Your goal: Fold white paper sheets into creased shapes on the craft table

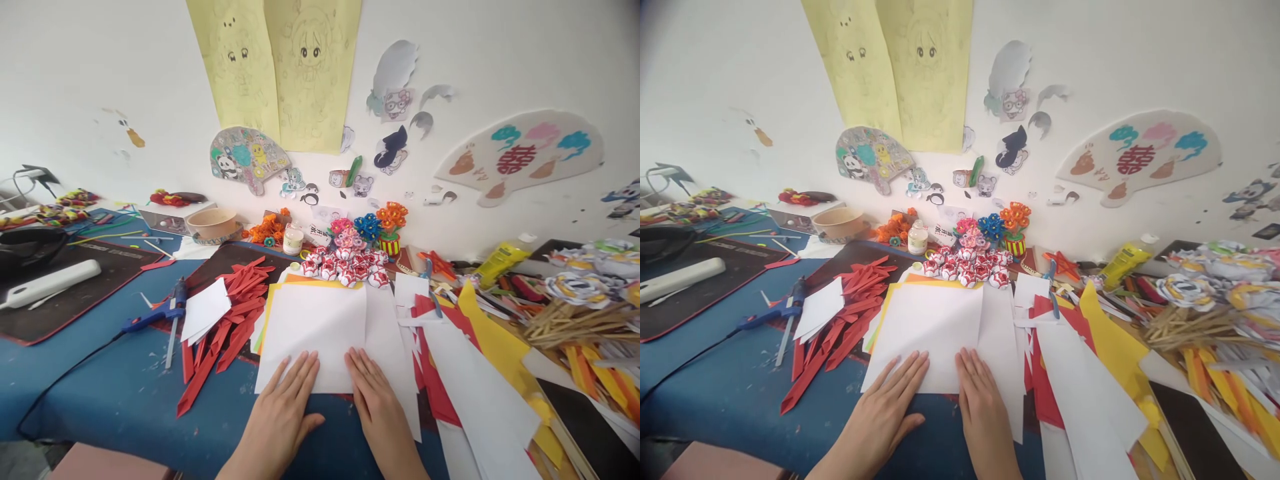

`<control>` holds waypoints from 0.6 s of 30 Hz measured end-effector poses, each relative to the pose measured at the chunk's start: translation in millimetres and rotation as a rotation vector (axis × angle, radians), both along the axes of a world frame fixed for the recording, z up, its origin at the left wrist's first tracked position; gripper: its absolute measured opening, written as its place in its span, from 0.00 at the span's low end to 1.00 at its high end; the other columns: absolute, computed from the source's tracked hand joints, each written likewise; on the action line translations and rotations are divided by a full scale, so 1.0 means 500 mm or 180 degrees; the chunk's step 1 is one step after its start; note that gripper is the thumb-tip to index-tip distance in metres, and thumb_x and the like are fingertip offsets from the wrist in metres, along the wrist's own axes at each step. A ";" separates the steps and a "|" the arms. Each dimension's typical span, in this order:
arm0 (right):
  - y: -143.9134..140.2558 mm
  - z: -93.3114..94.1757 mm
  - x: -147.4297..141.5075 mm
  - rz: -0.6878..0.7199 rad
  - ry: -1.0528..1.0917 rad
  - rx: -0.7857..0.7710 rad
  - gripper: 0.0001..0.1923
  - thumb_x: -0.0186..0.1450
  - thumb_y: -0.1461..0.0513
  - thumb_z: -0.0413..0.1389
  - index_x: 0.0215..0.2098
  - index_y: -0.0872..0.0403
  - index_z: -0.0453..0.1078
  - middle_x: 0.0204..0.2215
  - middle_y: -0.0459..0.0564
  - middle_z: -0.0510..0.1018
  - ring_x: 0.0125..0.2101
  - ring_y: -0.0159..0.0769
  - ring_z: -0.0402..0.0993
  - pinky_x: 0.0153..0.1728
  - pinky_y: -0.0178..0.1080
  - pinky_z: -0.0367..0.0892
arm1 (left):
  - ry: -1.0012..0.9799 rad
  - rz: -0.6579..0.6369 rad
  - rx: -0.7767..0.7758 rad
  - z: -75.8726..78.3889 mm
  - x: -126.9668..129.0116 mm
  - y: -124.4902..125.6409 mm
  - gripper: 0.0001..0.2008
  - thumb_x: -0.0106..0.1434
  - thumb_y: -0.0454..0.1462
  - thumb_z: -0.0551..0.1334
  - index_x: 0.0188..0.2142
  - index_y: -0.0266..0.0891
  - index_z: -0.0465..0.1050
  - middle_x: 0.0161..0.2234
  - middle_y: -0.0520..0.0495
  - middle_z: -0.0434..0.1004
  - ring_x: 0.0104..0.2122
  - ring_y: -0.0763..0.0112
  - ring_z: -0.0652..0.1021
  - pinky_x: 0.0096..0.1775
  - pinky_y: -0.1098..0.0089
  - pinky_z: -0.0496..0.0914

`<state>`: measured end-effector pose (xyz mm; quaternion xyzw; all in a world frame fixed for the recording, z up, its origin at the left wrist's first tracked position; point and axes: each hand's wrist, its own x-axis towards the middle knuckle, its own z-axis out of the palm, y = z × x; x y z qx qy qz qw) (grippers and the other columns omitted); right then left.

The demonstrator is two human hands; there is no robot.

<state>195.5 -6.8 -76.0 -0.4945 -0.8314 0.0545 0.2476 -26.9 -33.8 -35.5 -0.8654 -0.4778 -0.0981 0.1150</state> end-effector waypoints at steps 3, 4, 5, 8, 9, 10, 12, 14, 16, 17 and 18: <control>0.000 0.001 0.001 -0.0017 -0.0058 -0.0098 0.28 0.69 0.67 0.42 0.67 0.48 0.48 0.63 0.45 0.58 0.63 0.41 0.53 0.59 0.48 0.63 | -0.0044 0.0099 0.0001 0.004 -0.009 0.000 0.32 0.69 0.47 0.50 0.67 0.39 0.43 0.64 0.47 0.55 0.61 0.65 0.62 0.59 0.61 0.60; -0.001 0.002 0.002 -0.0018 -0.0081 -0.0143 0.28 0.69 0.67 0.42 0.67 0.48 0.49 0.64 0.45 0.58 0.63 0.40 0.53 0.59 0.48 0.62 | -0.0048 0.0138 0.0026 0.006 -0.014 -0.001 0.31 0.69 0.47 0.49 0.67 0.39 0.44 0.64 0.47 0.56 0.61 0.66 0.63 0.60 0.62 0.59; -0.001 0.003 0.002 -0.0021 -0.0099 -0.0191 0.28 0.69 0.67 0.42 0.67 0.48 0.49 0.64 0.44 0.57 0.63 0.40 0.52 0.59 0.48 0.62 | -0.0055 0.0173 0.0059 0.008 -0.020 -0.002 0.31 0.69 0.47 0.49 0.67 0.39 0.44 0.64 0.47 0.56 0.61 0.66 0.63 0.60 0.63 0.59; -0.001 0.008 0.002 -0.0042 -0.0105 -0.0322 0.27 0.70 0.66 0.42 0.67 0.48 0.50 0.64 0.43 0.57 0.64 0.39 0.52 0.60 0.47 0.62 | -0.0074 0.0240 0.0160 0.012 -0.038 -0.005 0.30 0.69 0.46 0.50 0.67 0.40 0.45 0.63 0.48 0.59 0.60 0.68 0.64 0.61 0.65 0.57; -0.002 0.010 0.002 -0.0051 -0.0100 -0.0367 0.27 0.70 0.66 0.41 0.66 0.47 0.50 0.64 0.42 0.56 0.64 0.39 0.51 0.60 0.47 0.61 | -0.0075 0.0258 0.0195 0.013 -0.044 -0.006 0.30 0.69 0.47 0.50 0.67 0.40 0.45 0.63 0.48 0.59 0.60 0.68 0.65 0.61 0.65 0.56; -0.002 0.012 0.002 -0.0055 -0.0096 -0.0413 0.27 0.70 0.66 0.41 0.66 0.47 0.50 0.64 0.42 0.56 0.64 0.39 0.51 0.60 0.47 0.61 | -0.0067 0.0277 0.0222 0.013 -0.051 -0.007 0.30 0.69 0.46 0.51 0.67 0.41 0.45 0.62 0.49 0.60 0.60 0.69 0.65 0.61 0.66 0.56; -0.002 0.016 0.001 -0.0057 -0.0080 -0.0485 0.27 0.70 0.65 0.41 0.66 0.47 0.51 0.64 0.42 0.56 0.64 0.39 0.51 0.61 0.47 0.60 | -0.0049 0.0332 0.0281 0.013 -0.067 -0.009 0.30 0.69 0.47 0.51 0.67 0.41 0.45 0.62 0.49 0.61 0.59 0.69 0.66 0.61 0.66 0.56; -0.003 0.017 0.001 -0.0058 -0.0043 -0.0532 0.27 0.70 0.65 0.40 0.66 0.47 0.51 0.64 0.41 0.56 0.64 0.39 0.51 0.61 0.47 0.60 | -0.0048 0.0416 0.0332 0.011 -0.084 -0.012 0.31 0.69 0.47 0.51 0.67 0.41 0.46 0.61 0.49 0.62 0.59 0.69 0.67 0.61 0.66 0.56; -0.004 0.017 0.001 -0.0061 0.0026 -0.0550 0.27 0.70 0.65 0.41 0.67 0.45 0.50 0.64 0.41 0.56 0.64 0.39 0.51 0.61 0.47 0.60 | -0.0043 0.0503 0.0365 0.008 -0.102 -0.014 0.31 0.69 0.48 0.51 0.67 0.42 0.46 0.61 0.48 0.62 0.58 0.67 0.68 0.60 0.66 0.57; -0.004 0.016 0.001 -0.0059 0.0068 -0.0544 0.27 0.70 0.65 0.41 0.67 0.45 0.50 0.64 0.40 0.56 0.64 0.39 0.51 0.61 0.47 0.60 | -0.0028 0.0527 0.0374 0.008 -0.110 -0.016 0.31 0.68 0.48 0.52 0.67 0.42 0.46 0.61 0.48 0.62 0.58 0.66 0.68 0.60 0.65 0.57; -0.004 0.015 0.001 -0.0055 0.0110 -0.0533 0.27 0.70 0.65 0.41 0.67 0.44 0.49 0.64 0.40 0.56 0.64 0.40 0.51 0.61 0.48 0.60 | 0.0001 0.0534 0.0376 0.007 -0.117 -0.017 0.31 0.68 0.48 0.52 0.67 0.43 0.47 0.61 0.49 0.63 0.58 0.65 0.68 0.61 0.64 0.57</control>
